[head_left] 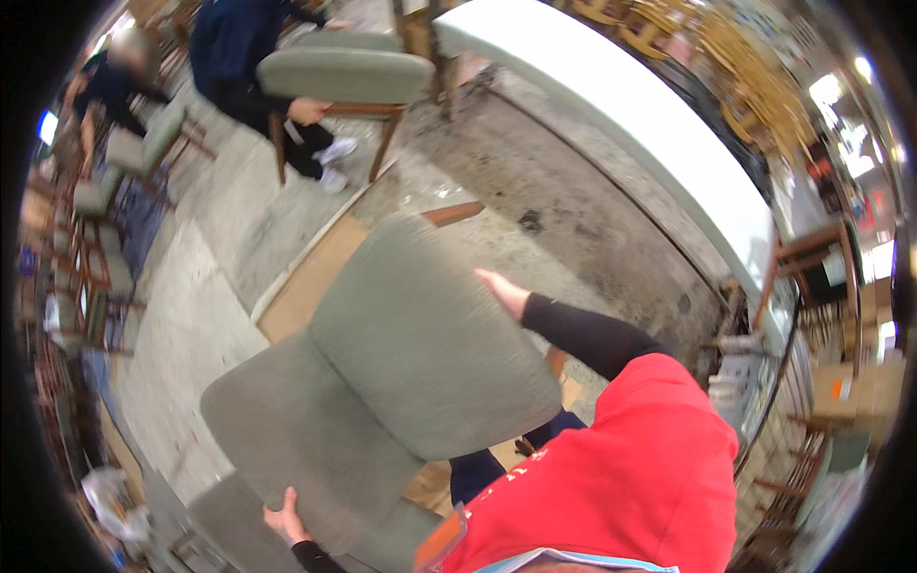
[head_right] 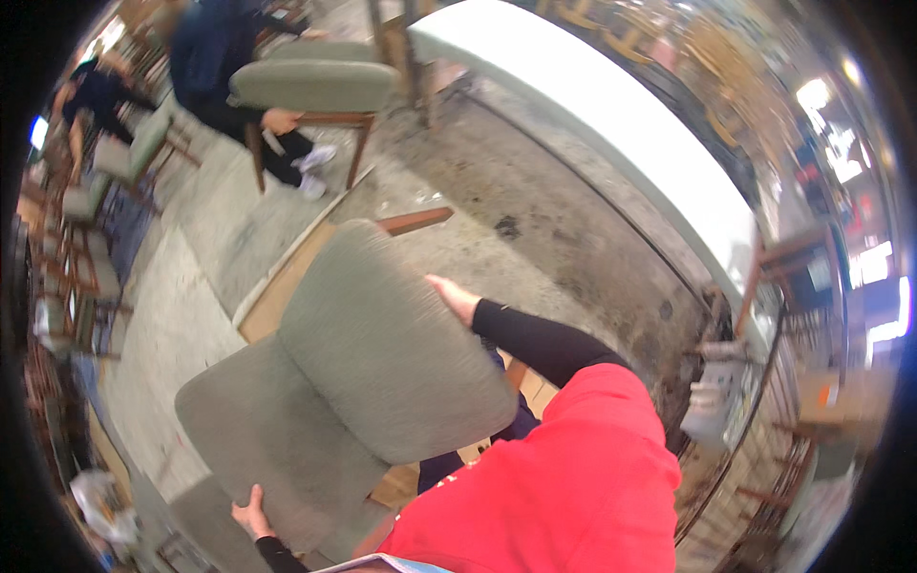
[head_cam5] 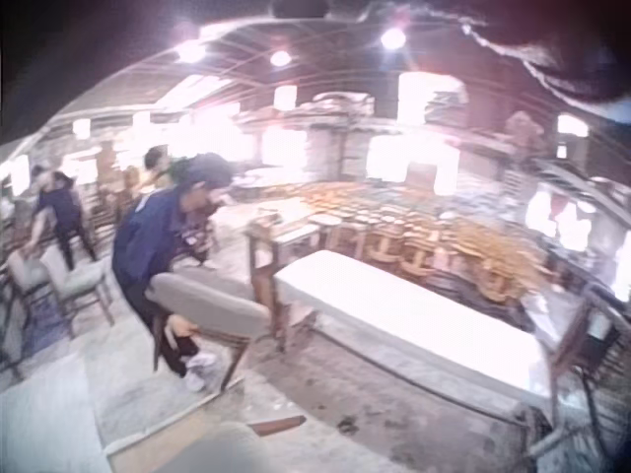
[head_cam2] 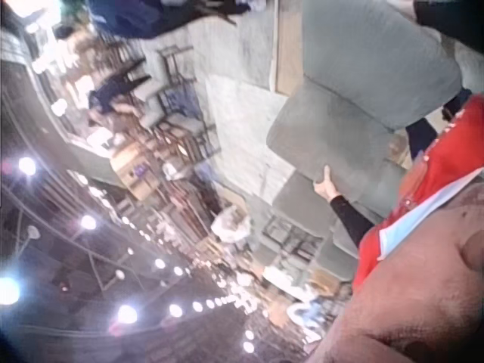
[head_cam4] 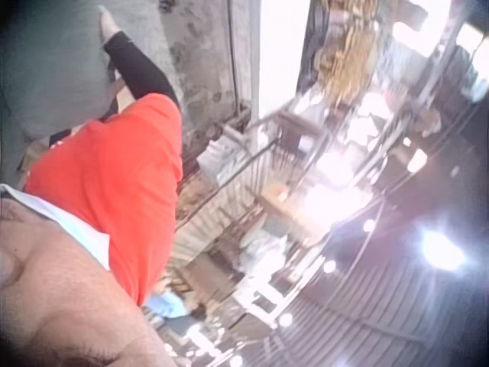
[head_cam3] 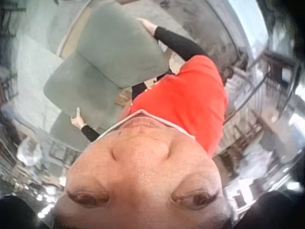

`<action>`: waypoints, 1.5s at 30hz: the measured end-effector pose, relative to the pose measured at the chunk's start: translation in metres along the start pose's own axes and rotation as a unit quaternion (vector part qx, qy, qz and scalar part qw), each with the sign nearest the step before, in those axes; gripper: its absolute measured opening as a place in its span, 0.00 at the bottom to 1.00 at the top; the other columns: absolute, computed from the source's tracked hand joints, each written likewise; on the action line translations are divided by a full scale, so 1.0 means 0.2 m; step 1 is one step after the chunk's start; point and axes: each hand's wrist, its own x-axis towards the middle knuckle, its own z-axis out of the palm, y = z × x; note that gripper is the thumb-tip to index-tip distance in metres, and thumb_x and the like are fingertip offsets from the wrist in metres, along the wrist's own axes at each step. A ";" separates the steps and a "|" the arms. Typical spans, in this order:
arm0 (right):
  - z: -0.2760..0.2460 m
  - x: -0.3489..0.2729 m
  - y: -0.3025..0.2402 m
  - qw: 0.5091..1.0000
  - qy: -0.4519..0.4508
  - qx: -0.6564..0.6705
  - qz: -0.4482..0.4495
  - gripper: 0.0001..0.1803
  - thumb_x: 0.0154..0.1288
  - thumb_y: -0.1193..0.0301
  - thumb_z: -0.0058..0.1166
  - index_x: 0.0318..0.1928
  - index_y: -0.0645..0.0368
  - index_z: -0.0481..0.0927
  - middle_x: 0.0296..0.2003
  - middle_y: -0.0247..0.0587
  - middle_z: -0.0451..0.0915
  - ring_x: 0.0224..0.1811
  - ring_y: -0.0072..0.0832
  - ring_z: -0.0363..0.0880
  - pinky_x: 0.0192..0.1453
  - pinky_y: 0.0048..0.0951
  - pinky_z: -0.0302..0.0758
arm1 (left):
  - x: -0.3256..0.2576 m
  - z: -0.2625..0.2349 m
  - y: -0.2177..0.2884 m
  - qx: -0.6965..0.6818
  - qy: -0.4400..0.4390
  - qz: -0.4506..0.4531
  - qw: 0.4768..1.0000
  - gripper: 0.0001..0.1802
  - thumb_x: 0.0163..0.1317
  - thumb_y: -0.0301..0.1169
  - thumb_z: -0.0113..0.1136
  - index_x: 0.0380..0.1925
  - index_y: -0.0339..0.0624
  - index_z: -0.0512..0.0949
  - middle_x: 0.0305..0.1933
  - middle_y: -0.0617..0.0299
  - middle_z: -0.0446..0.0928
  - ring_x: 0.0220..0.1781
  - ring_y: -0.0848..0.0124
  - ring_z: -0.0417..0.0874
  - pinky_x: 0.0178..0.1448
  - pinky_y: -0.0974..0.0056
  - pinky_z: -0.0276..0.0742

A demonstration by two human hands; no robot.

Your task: The person wipes the underside and frame of a wooden chair with a gray cloth. They repeatedly lift, rotate, and reposition the chair to access different areas, then wipe the seat and backrest. The person handles multiple chairs in a warehouse-like setting with other workers visible in the background.

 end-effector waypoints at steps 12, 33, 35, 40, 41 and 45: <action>-1.29 -2.00 -0.36 0.865 0.322 0.041 -0.382 0.29 0.81 0.52 0.36 0.69 0.60 0.70 0.59 0.40 0.77 0.59 0.26 0.76 0.62 0.33 0.75 | -0.41 1.92 1.53 0.065 -0.363 0.234 0.900 0.33 0.54 0.34 0.77 0.57 0.29 0.76 0.54 0.54 0.82 0.52 0.64 0.83 0.58 0.59 0.78; -2.07 -2.85 -1.11 0.633 0.541 0.243 -0.498 0.33 0.77 0.44 0.41 0.69 0.55 0.71 0.58 0.41 0.79 0.59 0.31 0.79 0.58 0.35 0.78 | -2.56 5.18 3.51 0.280 -0.642 0.539 0.468 0.50 0.41 0.61 0.79 0.50 0.25 0.79 0.46 0.45 0.84 0.47 0.54 0.87 0.54 0.58 0.81; -2.09 -2.76 -1.30 0.637 0.574 0.246 -0.452 0.37 0.75 0.41 0.42 0.69 0.58 0.71 0.60 0.44 0.78 0.60 0.33 0.78 0.62 0.38 0.75 | -2.71 5.52 3.54 0.246 -0.672 0.540 0.443 0.50 0.40 0.58 0.81 0.51 0.25 0.78 0.50 0.42 0.83 0.53 0.53 0.85 0.57 0.59 0.79; -2.47 -2.74 -1.65 0.652 0.548 0.326 -0.412 0.48 0.70 0.37 0.42 0.68 0.71 0.67 0.66 0.53 0.74 0.65 0.41 0.74 0.71 0.42 0.66 | -3.21 6.25 3.47 0.249 -0.669 0.583 0.387 0.47 0.36 0.61 0.81 0.43 0.27 0.82 0.44 0.48 0.83 0.47 0.58 0.84 0.53 0.58 0.78; -2.54 -2.76 -1.72 0.645 0.542 0.312 -0.439 0.47 0.70 0.37 0.42 0.69 0.71 0.67 0.66 0.53 0.73 0.65 0.42 0.74 0.72 0.42 0.66 | -3.29 6.37 3.68 0.198 -0.646 0.629 0.384 0.43 0.34 0.62 0.81 0.35 0.31 0.84 0.38 0.50 0.84 0.44 0.60 0.85 0.52 0.58 0.78; -3.05 -2.70 -1.94 0.586 0.522 0.417 -0.459 0.45 0.64 0.39 0.49 0.65 0.68 0.69 0.58 0.50 0.77 0.59 0.40 0.75 0.66 0.43 0.71 | -3.67 6.47 4.31 -0.063 -0.696 0.615 0.364 0.29 0.64 0.53 0.63 0.54 0.44 0.76 0.43 0.62 0.83 0.44 0.69 0.84 0.50 0.62 0.76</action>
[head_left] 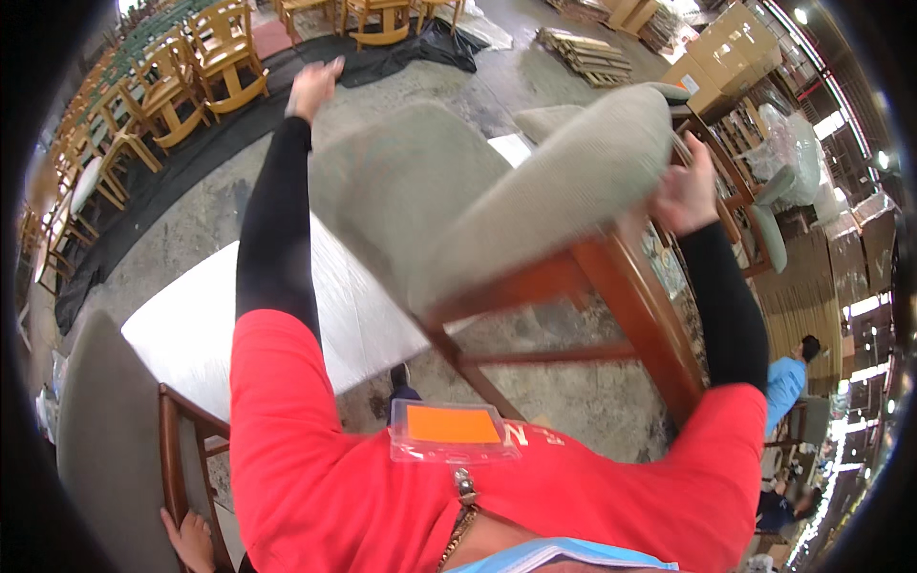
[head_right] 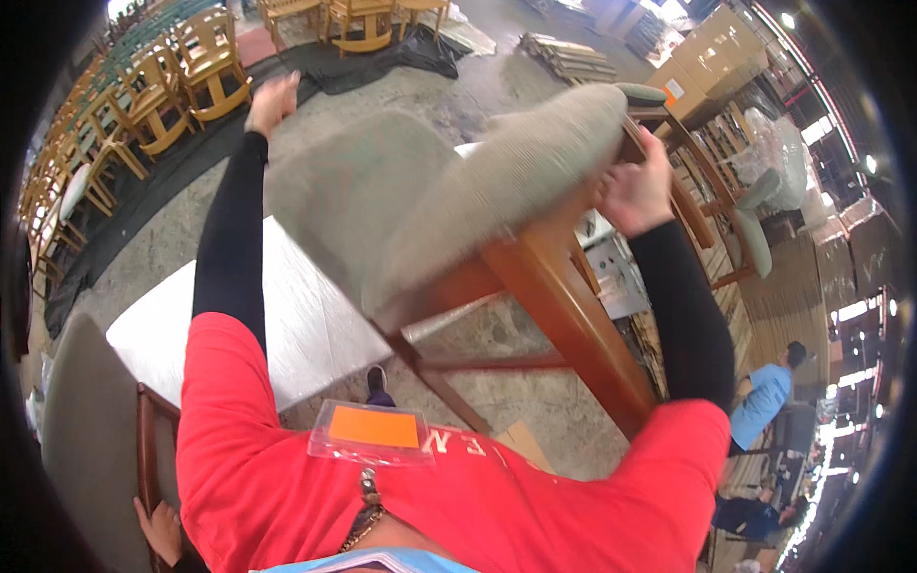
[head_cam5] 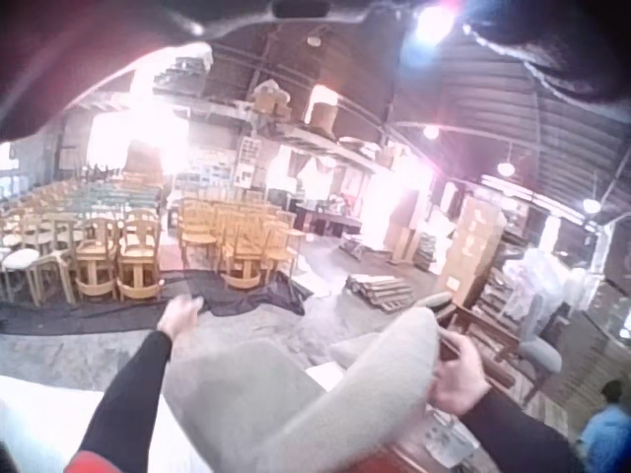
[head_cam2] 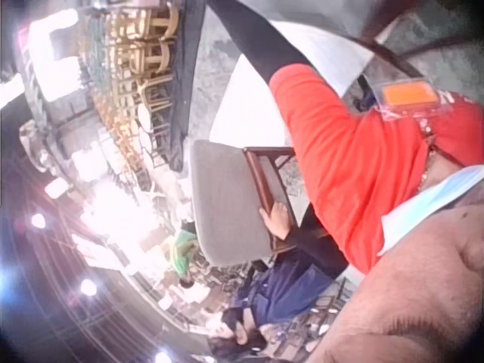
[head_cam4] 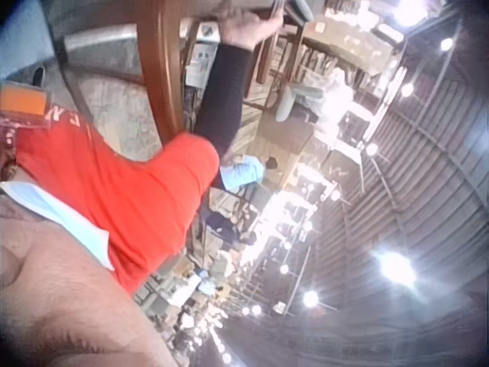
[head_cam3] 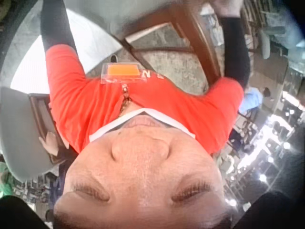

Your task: The person wipes the underside and frame of a wooden chair with a gray cloth. They repeatedly lift, rotate, and reposition the chair to access different areas, then wipe the seat and backrest. The person handles multiple chairs in a warehouse-like setting with other workers visible in the background.

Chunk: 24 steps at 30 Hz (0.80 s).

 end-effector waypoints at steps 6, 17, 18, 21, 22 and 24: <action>0.33 0.75 0.41 0.998 0.043 0.038 0.025 0.39 0.67 0.48 0.49 0.70 0.60 0.63 0.71 0.54 0.64 0.74 0.52 0.62 0.78 0.61 0.53 | -0.48 0.33 0.61 -0.418 -0.090 0.080 0.901 0.26 0.72 0.41 0.61 0.64 0.38 0.73 0.55 0.62 0.79 0.54 0.73 0.81 0.60 0.67 0.77; 0.27 1.19 0.48 1.000 -0.022 -0.004 -0.004 0.17 0.76 0.73 0.46 0.61 0.66 0.68 0.64 0.57 0.69 0.68 0.52 0.69 0.73 0.57 0.68 | -1.41 0.43 1.14 -0.542 -0.101 -0.241 0.799 0.45 0.69 0.33 0.59 0.78 0.39 0.45 0.74 0.49 0.61 0.71 0.60 0.69 0.65 0.56 0.75; 0.28 1.17 0.49 1.000 -0.021 0.001 0.006 0.19 0.76 0.71 0.48 0.61 0.67 0.67 0.64 0.59 0.69 0.66 0.54 0.71 0.72 0.57 0.71 | -1.48 0.45 1.17 -0.529 -0.147 -0.255 0.796 0.43 0.70 0.34 0.59 0.78 0.40 0.47 0.73 0.48 0.61 0.70 0.59 0.70 0.64 0.53 0.77; 0.28 1.05 0.49 0.996 -0.029 -0.074 0.029 0.26 0.76 0.65 0.53 0.64 0.68 0.63 0.63 0.63 0.69 0.59 0.57 0.78 0.65 0.56 0.79 | -1.58 0.48 1.35 -0.593 -0.148 -0.350 0.710 0.32 0.70 0.35 0.58 0.69 0.41 0.59 0.62 0.48 0.71 0.55 0.56 0.81 0.55 0.45 0.84; 0.22 0.99 0.49 0.993 -0.040 -0.107 0.017 0.29 0.75 0.61 0.55 0.65 0.68 0.62 0.60 0.63 0.71 0.55 0.55 0.82 0.59 0.54 0.82 | -1.57 0.48 1.39 -0.603 -0.137 -0.365 0.696 0.29 0.70 0.35 0.58 0.67 0.41 0.61 0.59 0.48 0.73 0.51 0.57 0.83 0.53 0.45 0.85; 0.03 0.85 0.52 0.988 -0.088 -0.129 -0.019 0.31 0.73 0.57 0.58 0.63 0.68 0.65 0.55 0.59 0.75 0.51 0.51 0.84 0.52 0.49 0.85 | -1.56 0.52 1.47 -0.617 -0.086 -0.394 0.676 0.28 0.66 0.32 0.63 0.61 0.42 0.60 0.50 0.48 0.74 0.39 0.56 0.86 0.43 0.45 0.86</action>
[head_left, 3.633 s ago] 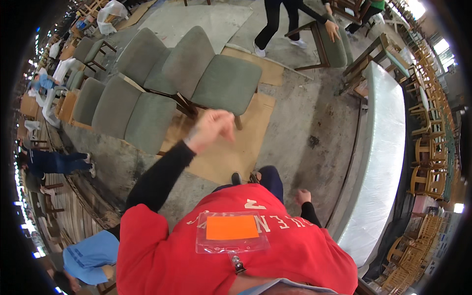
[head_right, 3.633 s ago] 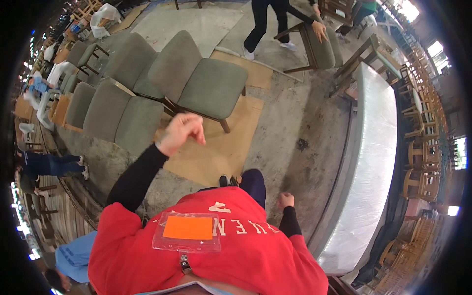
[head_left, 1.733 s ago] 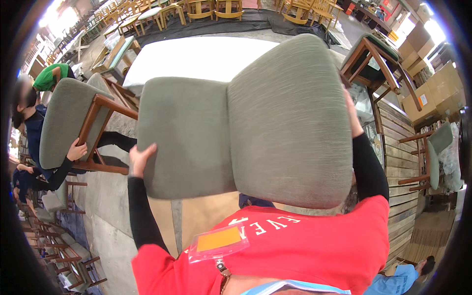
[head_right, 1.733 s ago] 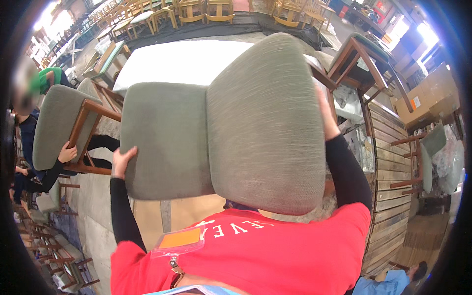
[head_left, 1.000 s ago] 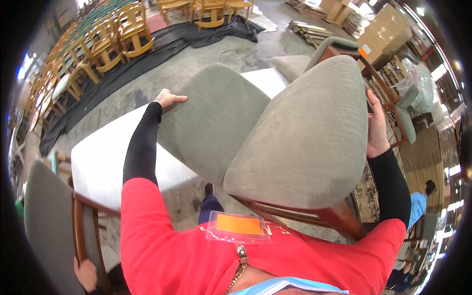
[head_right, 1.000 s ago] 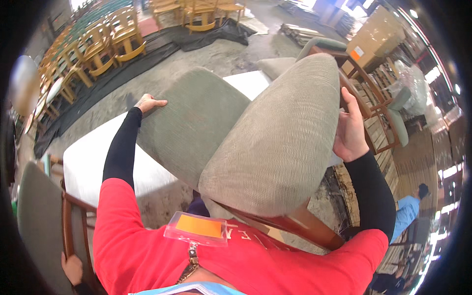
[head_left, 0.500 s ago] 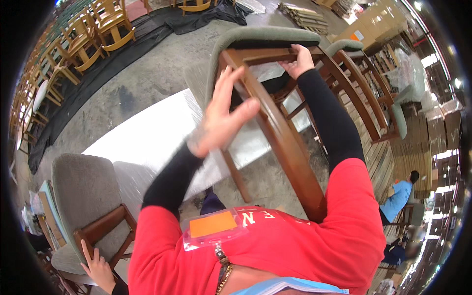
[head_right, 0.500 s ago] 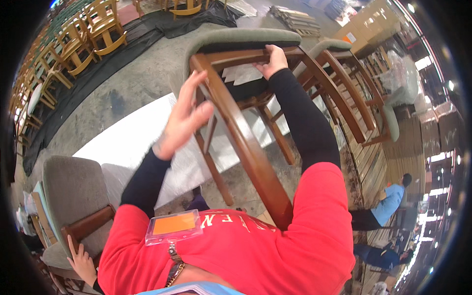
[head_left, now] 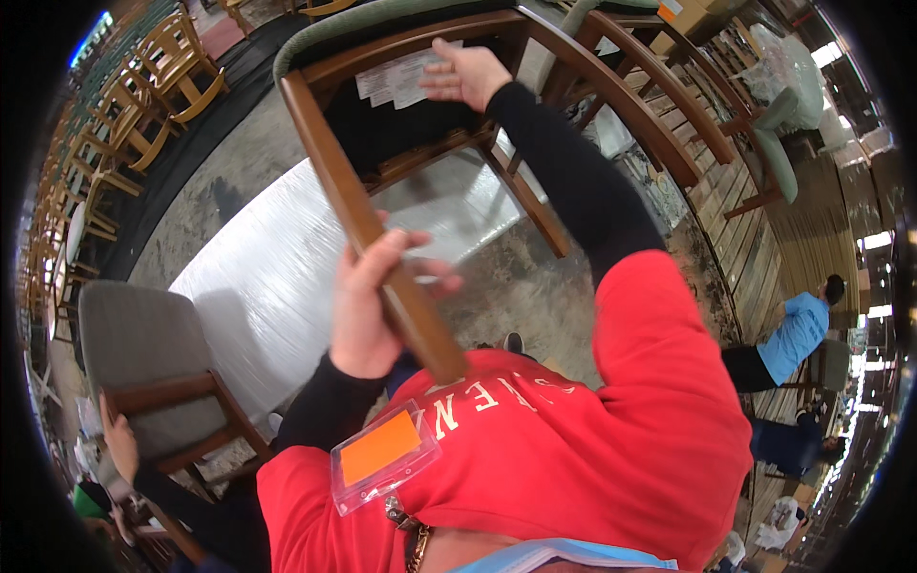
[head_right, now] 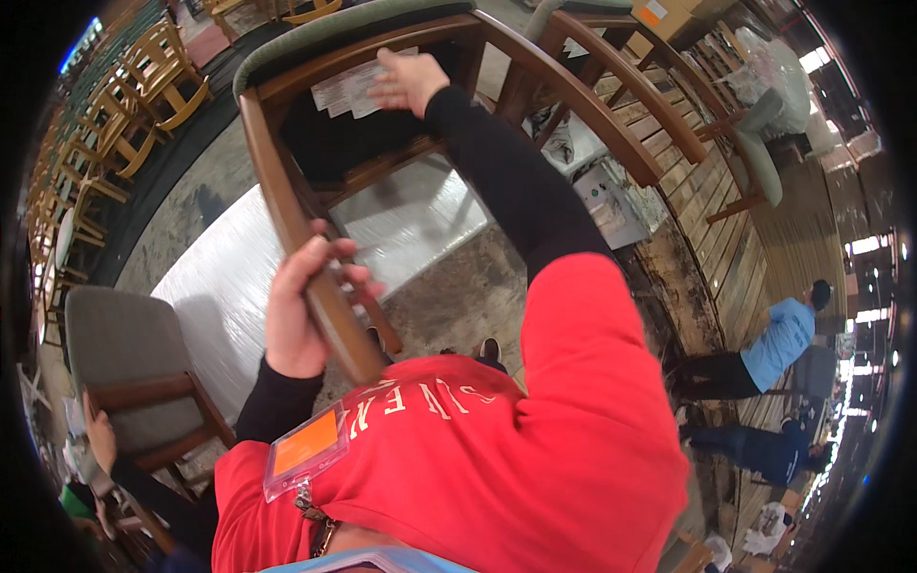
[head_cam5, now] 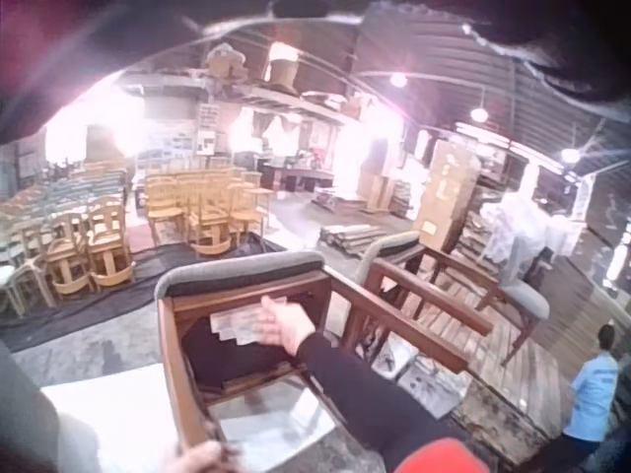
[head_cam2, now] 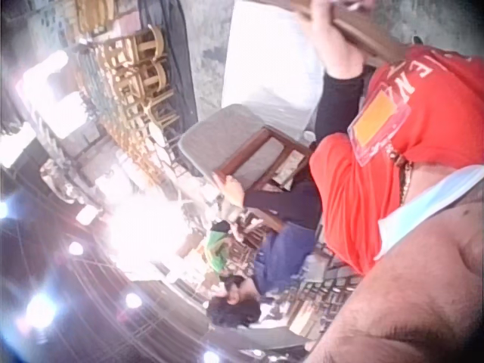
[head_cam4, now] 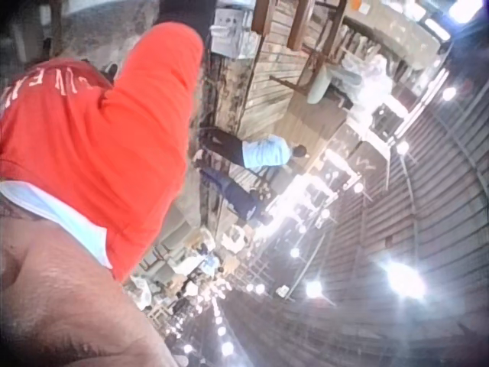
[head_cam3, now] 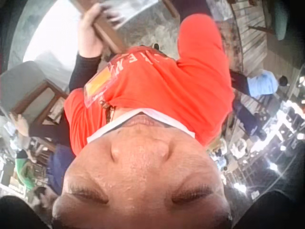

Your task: The person wipes the underside and frame of a wooden chair with a gray cloth. They repeatedly lift, rotate, and reposition the chair to access different areas, then wipe the seat and backrest. The person handles multiple chairs in a warehouse-like setting with other workers visible in the background.

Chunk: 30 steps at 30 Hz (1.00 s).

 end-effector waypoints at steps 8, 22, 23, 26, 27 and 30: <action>-0.93 -1.13 0.94 0.980 -0.014 0.028 0.195 0.21 0.73 0.63 0.56 0.59 0.63 0.72 0.46 0.46 0.81 0.44 0.40 0.86 0.42 0.38 0.86 | -0.02 0.18 -0.31 0.034 0.026 0.088 0.995 0.18 0.69 0.31 0.57 0.57 0.40 0.70 0.32 0.65 0.69 0.28 0.77 0.70 0.29 0.70 0.70; -2.46 -1.54 1.05 0.912 0.333 0.077 0.228 0.17 0.71 0.66 0.53 0.56 0.59 0.74 0.40 0.43 0.80 0.36 0.37 0.84 0.38 0.42 0.83 | -0.15 0.18 -0.32 0.053 0.032 0.109 0.992 0.27 0.74 0.36 0.52 0.67 0.34 0.63 0.32 0.66 0.62 0.24 0.81 0.63 0.23 0.76 0.65; -2.51 -1.46 1.06 0.918 0.319 0.082 0.222 0.16 0.70 0.66 0.54 0.55 0.58 0.75 0.38 0.41 0.80 0.34 0.36 0.84 0.36 0.41 0.83 | -0.14 0.17 -0.33 0.052 0.040 0.104 0.992 0.27 0.74 0.36 0.52 0.67 0.34 0.62 0.32 0.66 0.62 0.24 0.81 0.62 0.23 0.76 0.65; -2.57 -1.04 0.93 0.946 0.285 -0.049 0.147 0.15 0.67 0.64 0.57 0.50 0.56 0.79 0.33 0.40 0.81 0.32 0.35 0.83 0.35 0.41 0.82 | -0.17 0.27 -0.35 0.220 0.207 0.113 0.946 0.26 0.72 0.43 0.55 0.61 0.38 0.69 0.32 0.64 0.71 0.24 0.76 0.72 0.25 0.71 0.71; -2.66 -0.90 0.87 0.940 0.289 -0.135 0.124 0.17 0.65 0.64 0.58 0.51 0.57 0.79 0.33 0.44 0.83 0.34 0.39 0.85 0.39 0.44 0.83 | -0.13 0.31 -0.36 0.284 0.263 0.112 0.915 0.25 0.71 0.45 0.56 0.59 0.38 0.71 0.32 0.63 0.73 0.24 0.75 0.75 0.25 0.69 0.74; -2.76 -0.42 0.70 0.816 0.251 -0.521 0.022 0.37 0.56 0.63 0.64 0.66 0.61 0.73 0.54 0.63 0.81 0.58 0.59 0.78 0.64 0.43 0.75 | -0.15 0.36 -0.31 0.420 0.348 0.074 0.835 0.19 0.72 0.47 0.55 0.48 0.43 0.72 0.34 0.58 0.78 0.22 0.67 0.81 0.21 0.62 0.79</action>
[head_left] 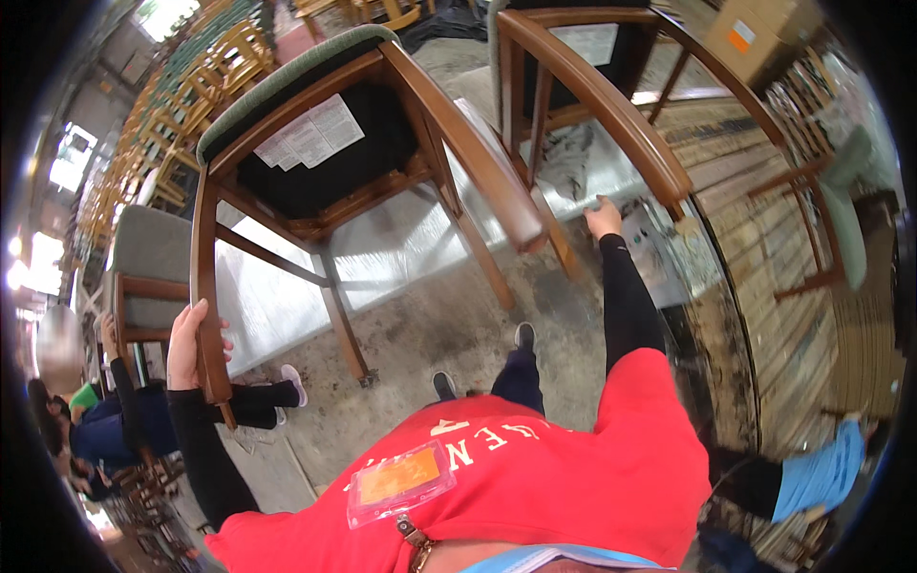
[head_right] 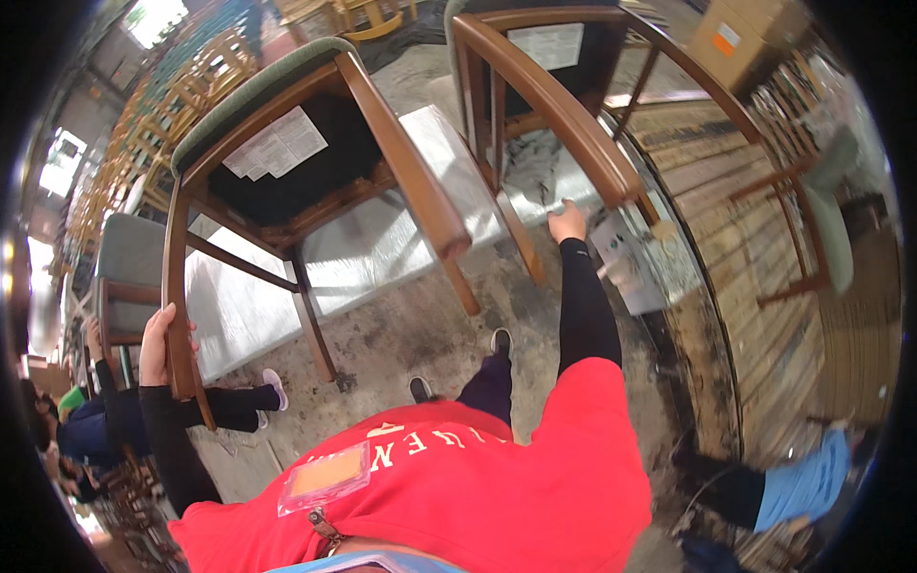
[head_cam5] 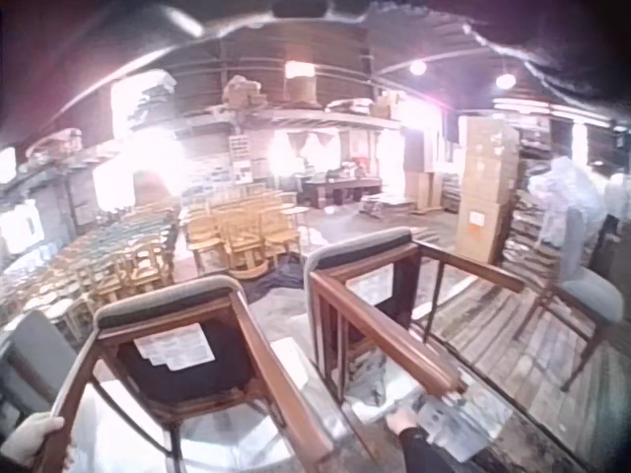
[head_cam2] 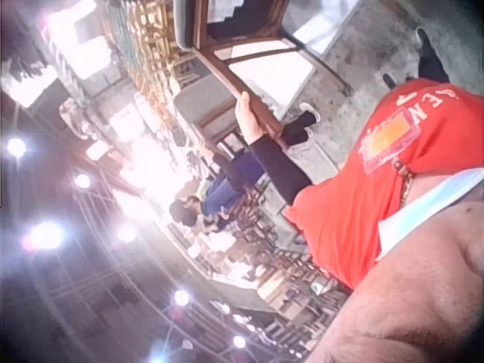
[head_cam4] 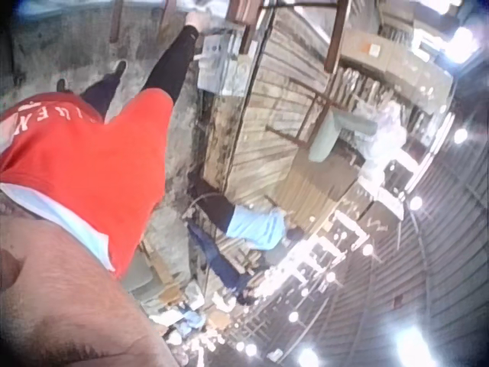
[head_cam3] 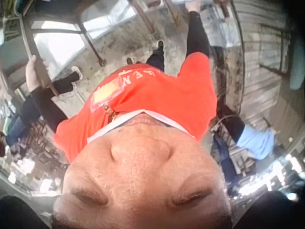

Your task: The person wipes the underside and frame of a wooden chair with a gray cloth. They repeatedly lift, rotate, and reposition the chair to access different areas, then wipe the seat and backrest. The person handles multiple chairs in a warehouse-like setting with other workers visible in the background.

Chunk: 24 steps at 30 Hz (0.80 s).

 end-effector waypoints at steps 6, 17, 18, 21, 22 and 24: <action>0.31 0.75 -0.23 0.966 -0.068 -0.050 -0.243 0.60 0.46 0.60 0.77 0.78 0.46 0.56 0.74 0.65 0.57 0.78 0.56 0.51 0.78 0.46 0.60 | -0.11 0.03 0.05 0.026 0.089 -0.034 0.995 0.17 0.74 0.46 0.51 0.48 0.45 0.70 0.31 0.56 0.77 0.18 0.65 0.81 0.18 0.63 0.79; 0.41 0.38 -0.19 0.988 -0.046 0.110 -0.095 0.17 0.55 0.70 0.68 0.46 0.58 0.85 0.48 0.46 0.83 0.46 0.45 0.82 0.50 0.38 0.78 | -0.08 0.02 0.07 0.050 0.101 -0.014 0.994 0.19 0.72 0.46 0.54 0.52 0.44 0.72 0.32 0.57 0.79 0.24 0.68 0.83 0.24 0.66 0.80; 0.26 0.39 -0.10 0.970 -0.143 0.193 0.030 0.19 0.60 0.71 0.68 0.51 0.62 0.83 0.49 0.41 0.83 0.48 0.35 0.83 0.50 0.31 0.79 | 0.02 0.07 0.06 0.034 0.079 0.001 0.996 0.18 0.73 0.45 0.53 0.52 0.45 0.73 0.33 0.57 0.79 0.25 0.69 0.83 0.24 0.66 0.80; 0.11 -0.11 -0.12 0.757 -0.276 0.573 0.148 0.17 0.67 0.76 0.62 0.55 0.64 0.78 0.48 0.39 0.83 0.48 0.27 0.83 0.51 0.31 0.80 | -0.03 0.02 0.00 0.040 0.069 -0.005 0.997 0.18 0.73 0.45 0.53 0.54 0.46 0.73 0.35 0.59 0.80 0.27 0.70 0.83 0.25 0.66 0.79; 0.01 -0.26 -0.14 0.725 -0.270 0.623 0.114 0.18 0.68 0.76 0.61 0.57 0.63 0.77 0.50 0.38 0.83 0.52 0.28 0.83 0.55 0.33 0.80 | -0.03 0.01 -0.01 0.054 0.062 0.005 0.997 0.20 0.72 0.46 0.53 0.55 0.46 0.73 0.36 0.59 0.80 0.28 0.71 0.83 0.25 0.66 0.79; -0.23 -0.59 -0.30 0.682 -0.260 0.680 0.073 0.23 0.65 0.77 0.63 0.60 0.60 0.77 0.51 0.35 0.82 0.55 0.28 0.81 0.60 0.35 0.77 | -0.04 -0.07 -0.06 0.061 0.068 0.008 0.996 0.21 0.72 0.47 0.54 0.56 0.46 0.73 0.37 0.59 0.80 0.28 0.71 0.83 0.25 0.66 0.79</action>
